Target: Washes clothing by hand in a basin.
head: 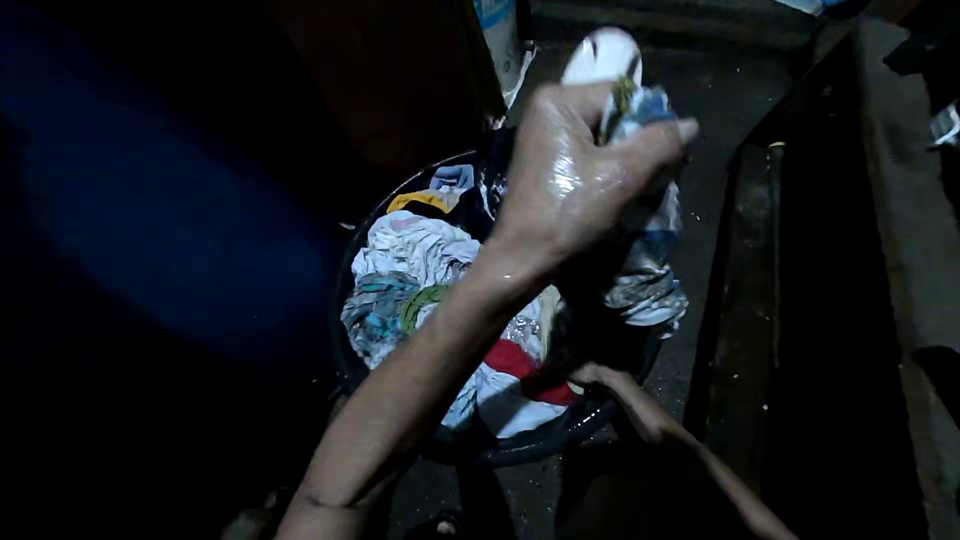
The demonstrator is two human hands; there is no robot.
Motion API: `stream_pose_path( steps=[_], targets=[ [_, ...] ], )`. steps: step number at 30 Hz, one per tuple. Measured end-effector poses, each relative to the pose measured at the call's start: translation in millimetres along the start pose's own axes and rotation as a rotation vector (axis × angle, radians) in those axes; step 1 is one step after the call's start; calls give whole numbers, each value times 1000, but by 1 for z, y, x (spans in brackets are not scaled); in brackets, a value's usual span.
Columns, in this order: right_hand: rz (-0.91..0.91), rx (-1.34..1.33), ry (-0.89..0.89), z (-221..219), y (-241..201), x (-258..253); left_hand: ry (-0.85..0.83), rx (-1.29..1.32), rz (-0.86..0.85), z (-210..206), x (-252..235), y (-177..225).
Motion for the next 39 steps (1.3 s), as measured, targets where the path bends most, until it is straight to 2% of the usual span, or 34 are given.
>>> stream_pose_path(
  steps=[2, 4, 6, 8, 11, 13, 15, 18, 20, 22, 25, 29, 31, 32, 35, 37, 39],
  targets=[
    [-26, 382, -173, -5, -6, -50, -22, -131, 167, -15, -2, -35],
    [-22, 551, -123, -4, -17, -58, -138, -302, 368, -27, -2, -73],
    [25, 542, -5, 4, -32, -46, -311, -395, 521, -31, 2, -114],
    [142, 388, 115, 13, -36, -38, -359, -395, 611, -20, 15, -156],
    [284, 67, 278, 28, -50, -25, -285, -432, 695, 14, 42, -195],
    [380, -271, 353, 36, -71, -15, -247, -500, 736, 36, 64, -209],
    [531, -580, 339, 51, -106, -2, -277, -590, 755, 48, 86, -221],
    [792, -600, 286, 81, -179, 24, -369, -752, 818, 44, 123, -241],
    [938, -506, 269, 96, -226, 47, -394, -747, 821, 27, 137, -241],
    [1060, -414, 248, 106, -265, 70, -420, -630, 819, 11, 139, -238],
    [1067, -388, 235, 109, -297, 88, -243, -306, 856, 7, 131, -234],
    [926, -312, 132, 95, -276, 66, 93, 371, 1005, 28, 122, -204],
    [823, -345, 82, 79, -251, 45, 109, 628, 975, 37, 119, -181],
    [770, -384, 42, 71, -240, 32, 85, 668, 925, 42, 117, -170],
    [620, -290, 17, 57, -213, 10, 73, 482, 837, 60, 109, -151],
    [562, 12, 116, 63, -198, 3, 37, 212, 789, 83, 103, -139],
    [526, 137, 212, 74, -176, 2, -60, -116, 732, 116, 99, -128]
  ],
)
Point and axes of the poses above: each hand's wrist, its own x-axis away from the middle knuckle, its own z-axis out of the back of the hand, y = z × x, the point moved 3 cm from there along -x, towards the middle knuckle, and after that the axes turned 2 degrees about z, right-handed, at the moved point
